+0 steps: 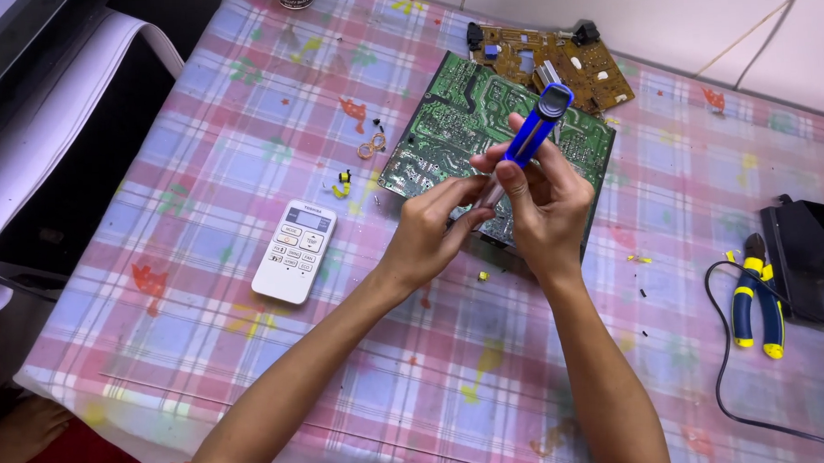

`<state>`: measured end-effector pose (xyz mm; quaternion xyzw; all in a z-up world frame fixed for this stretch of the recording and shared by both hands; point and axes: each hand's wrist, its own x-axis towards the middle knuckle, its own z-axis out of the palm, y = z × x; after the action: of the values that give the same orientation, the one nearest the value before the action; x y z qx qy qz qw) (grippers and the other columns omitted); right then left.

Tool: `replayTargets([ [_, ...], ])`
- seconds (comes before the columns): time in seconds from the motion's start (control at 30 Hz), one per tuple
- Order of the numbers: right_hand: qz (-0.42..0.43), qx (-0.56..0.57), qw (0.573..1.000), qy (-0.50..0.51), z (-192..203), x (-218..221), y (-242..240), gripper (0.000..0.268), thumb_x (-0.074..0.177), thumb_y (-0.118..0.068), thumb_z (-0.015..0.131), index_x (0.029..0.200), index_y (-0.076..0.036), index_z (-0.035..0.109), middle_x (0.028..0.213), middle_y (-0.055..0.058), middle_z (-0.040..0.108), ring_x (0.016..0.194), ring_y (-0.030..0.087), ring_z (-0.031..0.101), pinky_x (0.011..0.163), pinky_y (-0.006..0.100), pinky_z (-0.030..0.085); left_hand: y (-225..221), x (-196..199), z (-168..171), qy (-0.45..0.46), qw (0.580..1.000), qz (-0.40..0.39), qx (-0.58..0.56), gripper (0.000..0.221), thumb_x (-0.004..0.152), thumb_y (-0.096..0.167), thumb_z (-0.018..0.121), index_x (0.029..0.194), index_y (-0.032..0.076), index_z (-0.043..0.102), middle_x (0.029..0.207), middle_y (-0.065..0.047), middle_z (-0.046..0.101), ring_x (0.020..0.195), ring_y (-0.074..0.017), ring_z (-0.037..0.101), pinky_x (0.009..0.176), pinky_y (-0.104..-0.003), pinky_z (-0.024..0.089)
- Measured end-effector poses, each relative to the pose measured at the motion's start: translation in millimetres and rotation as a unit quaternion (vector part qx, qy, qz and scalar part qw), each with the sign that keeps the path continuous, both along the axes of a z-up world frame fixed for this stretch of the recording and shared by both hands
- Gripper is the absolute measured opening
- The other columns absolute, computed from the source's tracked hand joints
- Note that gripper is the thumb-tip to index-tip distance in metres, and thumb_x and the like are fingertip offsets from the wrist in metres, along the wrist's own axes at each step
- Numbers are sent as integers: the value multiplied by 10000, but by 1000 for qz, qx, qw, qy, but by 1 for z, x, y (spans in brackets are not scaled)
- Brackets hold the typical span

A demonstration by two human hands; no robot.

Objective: The person is desoldering components from a circuit board using a desoldering pump and a screwdriver.

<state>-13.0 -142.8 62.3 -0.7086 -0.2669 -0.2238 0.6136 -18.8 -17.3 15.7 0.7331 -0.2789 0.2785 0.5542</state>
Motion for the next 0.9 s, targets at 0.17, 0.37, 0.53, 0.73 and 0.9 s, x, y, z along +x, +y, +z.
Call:
replayTargets([
  [0.17, -1, 34, 999, 7, -6, 6, 1, 386, 900, -78, 579, 1212, 111, 453, 920, 187, 591, 762, 240, 657, 712, 340, 564, -2, -1, 0, -17, 1000, 6, 6, 208, 837, 82, 638, 1027, 12, 589, 824, -108, 635, 761, -273, 656, 674, -341, 541],
  [0.37, 54, 125, 987, 89, 5, 17, 14, 698, 900, -557, 300, 1074, 85, 514, 738, 121, 500, 560, 159, 560, 529, 261, 495, -5, 4, -10, -23, 999, 36, 13, 218, 848, 112, 638, 1042, 27, 588, 883, -66, 621, 822, -235, 645, 728, -329, 528],
  [0.53, 12, 175, 976, 127, 9, 29, 42, 483, 902, -417, 355, 757, 8, 532, 476, 58, 395, 285, 75, 351, 265, 197, 296, -9, 6, -23, 51, 998, 7, 21, 137, 909, 147, 529, 966, 22, 529, 783, -138, 613, 755, -319, 636, 653, -371, 511],
  [0.73, 43, 163, 982, 80, 17, 18, 47, 363, 905, -237, 331, 1154, -36, 501, 857, 76, 517, 472, 87, 385, 420, 197, 338, -2, 5, -18, 91, 996, -11, 3, 116, 905, 32, 468, 1012, -6, 491, 804, -124, 557, 675, -240, 545, 596, -329, 394],
  [0.9, 57, 122, 989, 53, 8, 22, 50, 437, 918, -88, 363, 1346, -136, 435, 1120, 92, 517, 601, 114, 462, 481, 199, 405, 2, 7, -23, 88, 996, 18, -23, 132, 927, 106, 460, 1022, 17, 484, 738, -114, 547, 612, -236, 526, 575, -314, 377],
])
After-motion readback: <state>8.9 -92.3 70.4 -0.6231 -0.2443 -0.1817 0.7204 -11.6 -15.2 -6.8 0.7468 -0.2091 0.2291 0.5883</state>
